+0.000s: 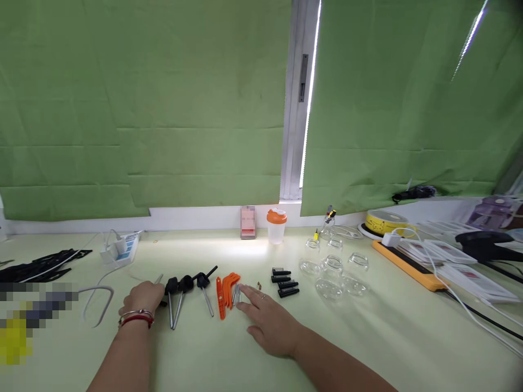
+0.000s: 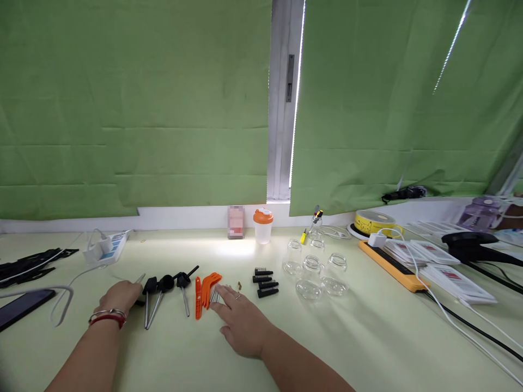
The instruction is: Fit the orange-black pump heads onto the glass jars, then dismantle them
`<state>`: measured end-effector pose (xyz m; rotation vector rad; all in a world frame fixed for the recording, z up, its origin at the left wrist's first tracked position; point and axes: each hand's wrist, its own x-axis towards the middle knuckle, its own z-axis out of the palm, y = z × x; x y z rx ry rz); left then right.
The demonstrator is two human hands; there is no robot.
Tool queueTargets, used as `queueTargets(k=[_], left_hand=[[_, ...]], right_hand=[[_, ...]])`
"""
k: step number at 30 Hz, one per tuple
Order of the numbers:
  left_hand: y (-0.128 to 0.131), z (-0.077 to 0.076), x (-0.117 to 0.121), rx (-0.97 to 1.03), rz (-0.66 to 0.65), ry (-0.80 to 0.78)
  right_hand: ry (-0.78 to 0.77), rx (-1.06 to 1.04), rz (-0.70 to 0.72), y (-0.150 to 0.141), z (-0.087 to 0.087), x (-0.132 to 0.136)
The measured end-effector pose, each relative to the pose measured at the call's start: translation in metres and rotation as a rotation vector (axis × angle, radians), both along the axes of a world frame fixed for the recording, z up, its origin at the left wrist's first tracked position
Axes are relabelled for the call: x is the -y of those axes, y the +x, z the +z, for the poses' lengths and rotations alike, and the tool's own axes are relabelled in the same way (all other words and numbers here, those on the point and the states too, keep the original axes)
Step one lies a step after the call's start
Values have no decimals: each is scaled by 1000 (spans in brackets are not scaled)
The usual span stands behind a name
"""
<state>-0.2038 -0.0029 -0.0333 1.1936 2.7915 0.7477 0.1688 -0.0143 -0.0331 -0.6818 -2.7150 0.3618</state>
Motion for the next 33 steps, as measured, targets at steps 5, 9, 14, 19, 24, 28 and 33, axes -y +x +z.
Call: queueTargets(k=[5,9,14,19,24,28,33], left_hand=[[21,11,2,-7,100,-21],[59,28,7,-352,46,301],[123,34,13,-443,-529,450],[171,12,35,-361,-1397,165],[179,-1,52,-288,-1731,-9],[177,-2,48,-250,-1783,-80],[179,-2,44,-250,-1760,-148]], right_hand=[[-13,9,-18,-2,-4,-2],[-75,41,-66,-4,-6,-4],[-77,73,-30,-2,-4,1],[-64,81,103,11,-1,7],[-118,109,212,36,2,11],[-141,136,203,48,4,12],[-154,127,198,46,3,11]])
